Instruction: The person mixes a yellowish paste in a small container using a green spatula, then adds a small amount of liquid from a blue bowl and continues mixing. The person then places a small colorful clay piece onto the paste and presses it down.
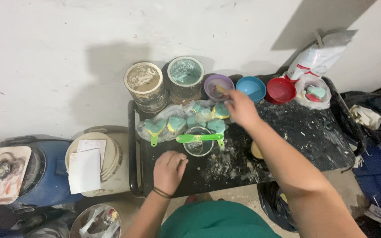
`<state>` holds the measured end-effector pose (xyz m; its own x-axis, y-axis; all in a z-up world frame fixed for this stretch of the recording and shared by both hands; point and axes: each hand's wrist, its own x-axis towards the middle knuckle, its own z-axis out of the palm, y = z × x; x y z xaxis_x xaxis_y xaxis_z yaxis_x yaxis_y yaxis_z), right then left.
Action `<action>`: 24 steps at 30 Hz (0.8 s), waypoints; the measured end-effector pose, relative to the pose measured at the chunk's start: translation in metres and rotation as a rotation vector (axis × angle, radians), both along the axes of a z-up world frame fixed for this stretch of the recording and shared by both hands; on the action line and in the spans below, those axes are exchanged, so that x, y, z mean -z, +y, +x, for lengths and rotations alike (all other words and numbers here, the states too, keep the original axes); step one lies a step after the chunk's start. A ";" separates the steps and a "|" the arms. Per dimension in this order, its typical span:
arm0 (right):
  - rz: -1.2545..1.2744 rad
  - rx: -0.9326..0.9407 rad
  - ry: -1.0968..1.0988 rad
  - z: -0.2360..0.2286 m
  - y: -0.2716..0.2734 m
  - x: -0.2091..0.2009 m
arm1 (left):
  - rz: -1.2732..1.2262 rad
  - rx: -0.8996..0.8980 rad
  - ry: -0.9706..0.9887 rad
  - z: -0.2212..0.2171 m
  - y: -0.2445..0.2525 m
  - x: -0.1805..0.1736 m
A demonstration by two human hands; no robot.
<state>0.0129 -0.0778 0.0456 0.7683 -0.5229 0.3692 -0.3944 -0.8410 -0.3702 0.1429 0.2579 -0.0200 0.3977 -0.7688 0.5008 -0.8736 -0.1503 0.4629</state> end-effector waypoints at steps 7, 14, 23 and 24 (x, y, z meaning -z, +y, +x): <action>0.386 0.205 0.417 0.103 -0.067 -0.019 | -0.118 0.056 0.207 -0.020 0.028 -0.045; 0.370 0.343 0.796 0.143 -0.076 -0.001 | -0.055 0.046 0.324 -0.022 0.049 -0.041; 0.406 0.363 0.692 0.145 -0.075 -0.004 | -0.085 0.102 0.338 -0.016 0.055 -0.040; 0.437 0.365 0.633 0.142 -0.074 -0.009 | -0.065 0.101 0.350 -0.016 0.055 -0.043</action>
